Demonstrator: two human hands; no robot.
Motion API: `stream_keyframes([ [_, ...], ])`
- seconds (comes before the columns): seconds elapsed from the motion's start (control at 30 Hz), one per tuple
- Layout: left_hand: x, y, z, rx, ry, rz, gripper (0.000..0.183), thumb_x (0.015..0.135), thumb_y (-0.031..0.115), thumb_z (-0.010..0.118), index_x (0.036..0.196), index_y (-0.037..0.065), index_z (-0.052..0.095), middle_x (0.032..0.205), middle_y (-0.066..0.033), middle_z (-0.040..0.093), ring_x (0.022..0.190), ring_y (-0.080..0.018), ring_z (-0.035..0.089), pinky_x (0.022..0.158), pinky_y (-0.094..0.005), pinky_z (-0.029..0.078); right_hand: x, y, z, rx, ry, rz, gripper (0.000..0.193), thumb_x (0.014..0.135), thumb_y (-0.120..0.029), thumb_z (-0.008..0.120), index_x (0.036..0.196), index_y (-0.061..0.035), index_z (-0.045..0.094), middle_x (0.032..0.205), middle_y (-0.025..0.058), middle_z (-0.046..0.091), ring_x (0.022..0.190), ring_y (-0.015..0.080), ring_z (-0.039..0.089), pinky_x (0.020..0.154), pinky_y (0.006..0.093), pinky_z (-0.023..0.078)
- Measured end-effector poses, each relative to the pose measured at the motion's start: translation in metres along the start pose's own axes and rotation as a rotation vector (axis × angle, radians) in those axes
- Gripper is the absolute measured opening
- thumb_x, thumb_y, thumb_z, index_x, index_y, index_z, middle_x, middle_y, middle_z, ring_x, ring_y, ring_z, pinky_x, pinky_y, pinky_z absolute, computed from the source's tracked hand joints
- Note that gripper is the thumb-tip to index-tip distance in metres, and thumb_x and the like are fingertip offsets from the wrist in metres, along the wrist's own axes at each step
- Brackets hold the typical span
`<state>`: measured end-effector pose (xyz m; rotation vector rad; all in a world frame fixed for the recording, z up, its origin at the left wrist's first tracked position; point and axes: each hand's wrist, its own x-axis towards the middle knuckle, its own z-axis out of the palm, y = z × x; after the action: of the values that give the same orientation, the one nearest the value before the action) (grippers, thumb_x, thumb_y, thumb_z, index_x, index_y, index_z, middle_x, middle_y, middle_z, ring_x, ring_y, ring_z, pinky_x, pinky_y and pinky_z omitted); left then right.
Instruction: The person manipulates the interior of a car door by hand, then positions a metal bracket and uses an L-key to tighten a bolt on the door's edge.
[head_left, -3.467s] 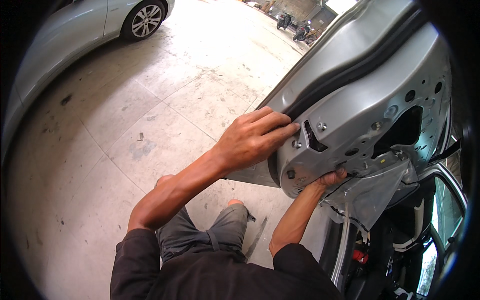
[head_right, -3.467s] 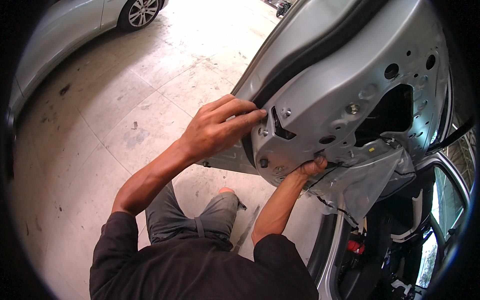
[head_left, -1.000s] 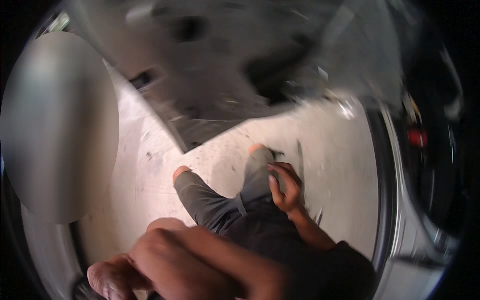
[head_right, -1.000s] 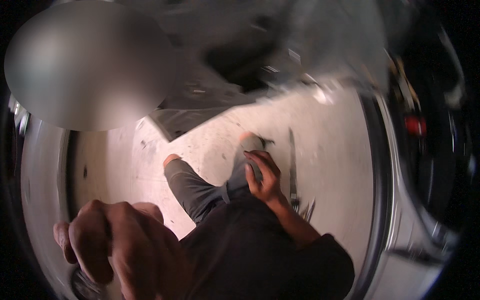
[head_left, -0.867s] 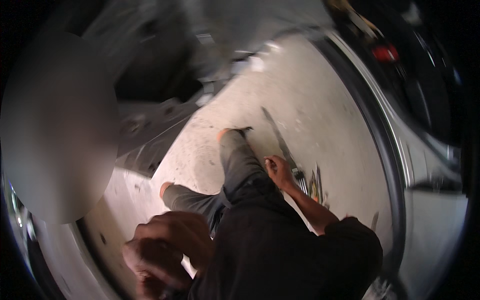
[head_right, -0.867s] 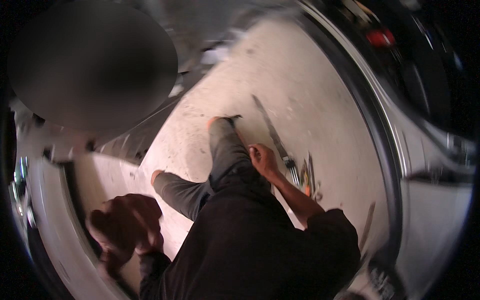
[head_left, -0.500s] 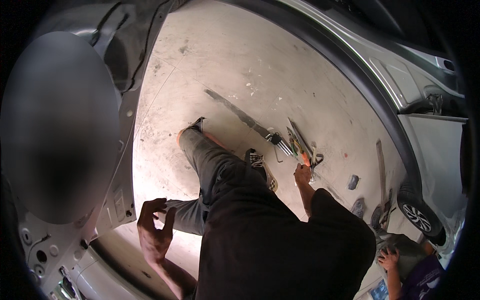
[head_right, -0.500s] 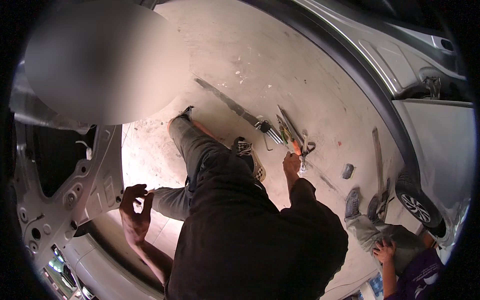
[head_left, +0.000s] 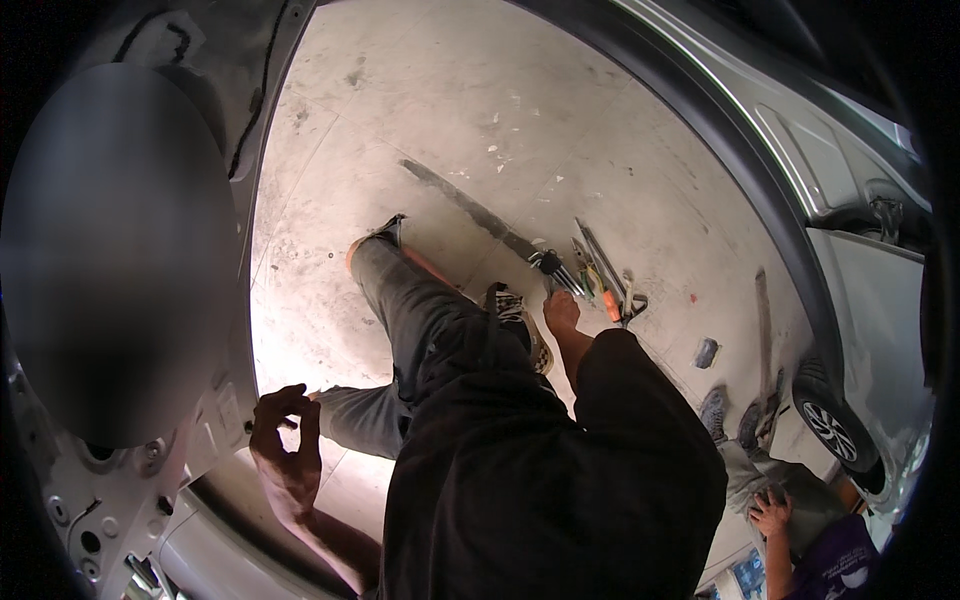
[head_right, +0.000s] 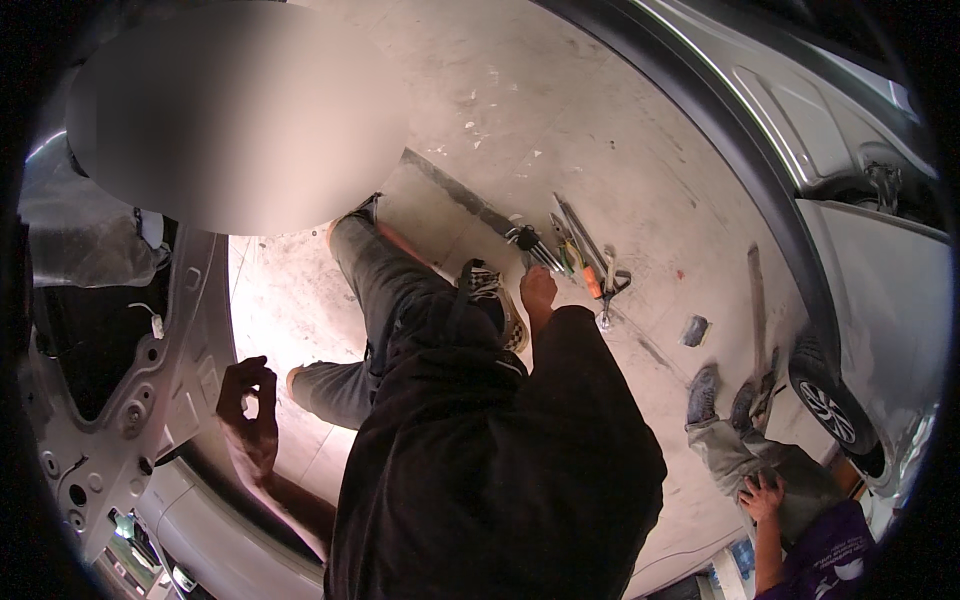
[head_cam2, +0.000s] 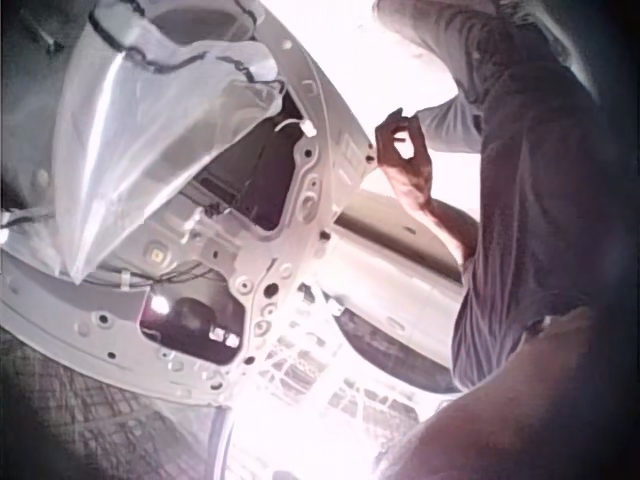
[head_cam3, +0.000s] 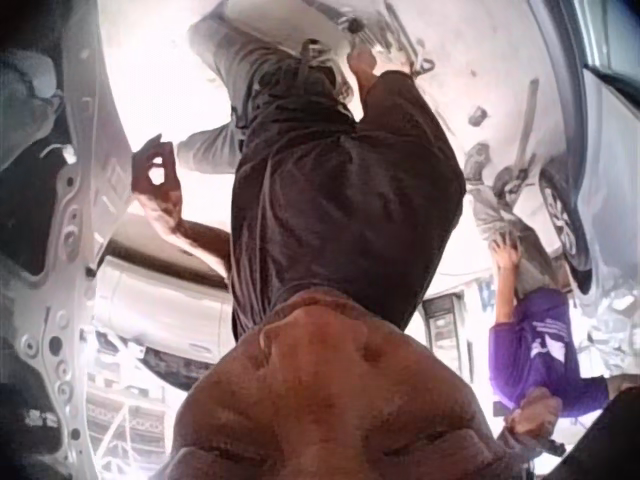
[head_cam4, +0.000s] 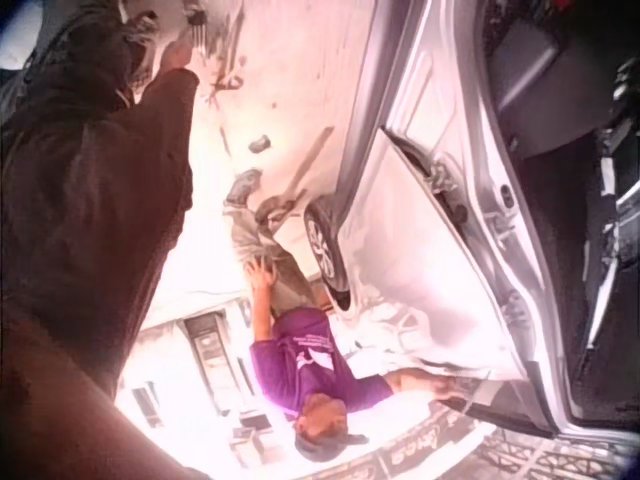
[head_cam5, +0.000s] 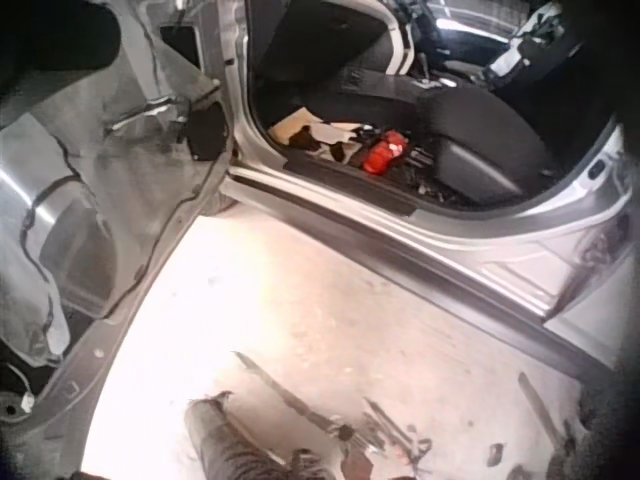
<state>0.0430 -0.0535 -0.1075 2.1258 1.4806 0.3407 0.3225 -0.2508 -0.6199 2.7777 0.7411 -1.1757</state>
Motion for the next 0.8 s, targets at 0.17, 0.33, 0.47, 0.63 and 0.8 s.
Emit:
stream_keyframes([
  [0.17, 0.002, -0.013, 0.017, -0.023, -0.031, -0.184, 0.020, 0.087, 0.004, 0.067, 0.106, 0.000, 0.066, 0.095, -0.0118, 0.067, 0.082, -0.0194, 0.063, 0.069, -0.0316, 0.048, -0.012, 0.009, -0.022, 0.008, -0.093, -0.094, 0.045, 0.073, -0.034, 0.069, 0.105, -0.0022, 0.068, 0.103, 0.0205, 0.069, 0.097, 0.0368, 0.067, 0.082, 0.0484, 0.054],
  [0.33, -0.017, -0.032, 0.034, -0.143, -0.008, -0.200, 0.018, 0.089, 0.006, 0.066, 0.106, -0.001, 0.065, 0.095, -0.0138, 0.068, 0.082, -0.0236, 0.066, 0.074, -0.0337, 0.052, -0.020, 0.000, -0.034, -0.058, 0.010, -0.208, 0.038, 0.080, -0.032, 0.066, 0.097, 0.0021, 0.067, 0.098, 0.0230, 0.068, 0.097, 0.0412, 0.066, 0.083, 0.0505, 0.053],
  [0.47, -0.034, -0.048, 0.039, -0.214, -0.029, -0.359, 0.019, 0.089, 0.008, 0.066, 0.106, 0.000, 0.065, 0.096, -0.0141, 0.069, 0.083, -0.0229, 0.067, 0.073, -0.0338, 0.053, -0.002, -0.016, -0.010, 0.067, 0.156, -0.091, 0.028, 0.085, -0.024, 0.064, 0.094, 0.0020, 0.068, 0.098, 0.0244, 0.068, 0.098, 0.0418, 0.066, 0.082, 0.0515, 0.052],
  [0.63, -0.041, -0.067, 0.047, -0.202, -0.012, -0.321, 0.024, 0.085, 0.008, 0.068, 0.108, 0.000, 0.066, 0.098, -0.0160, 0.069, 0.088, -0.0264, 0.068, 0.073, -0.0355, 0.054, 0.005, -0.026, -0.028, -0.037, -0.022, -0.050, 0.047, 0.073, -0.032, 0.078, 0.106, 0.0005, 0.067, 0.104, 0.0241, 0.068, 0.100, 0.0433, 0.065, 0.085, 0.0494, 0.053],
  [0.8, -0.051, -0.071, 0.074, -0.362, 0.007, -0.374, 0.047, 0.087, 0.015, 0.069, 0.130, 0.003, 0.054, 0.110, -0.0204, 0.061, 0.093, -0.0334, 0.066, 0.081, -0.0390, 0.053, -0.074, -0.141, -0.158, 0.488, 0.136, -0.938, 0.014, 0.089, -0.012, 0.063, 0.092, 0.0000, 0.056, 0.069, 0.0125, 0.061, 0.063, 0.0241, 0.064, 0.059, 0.0364, 0.051],
])
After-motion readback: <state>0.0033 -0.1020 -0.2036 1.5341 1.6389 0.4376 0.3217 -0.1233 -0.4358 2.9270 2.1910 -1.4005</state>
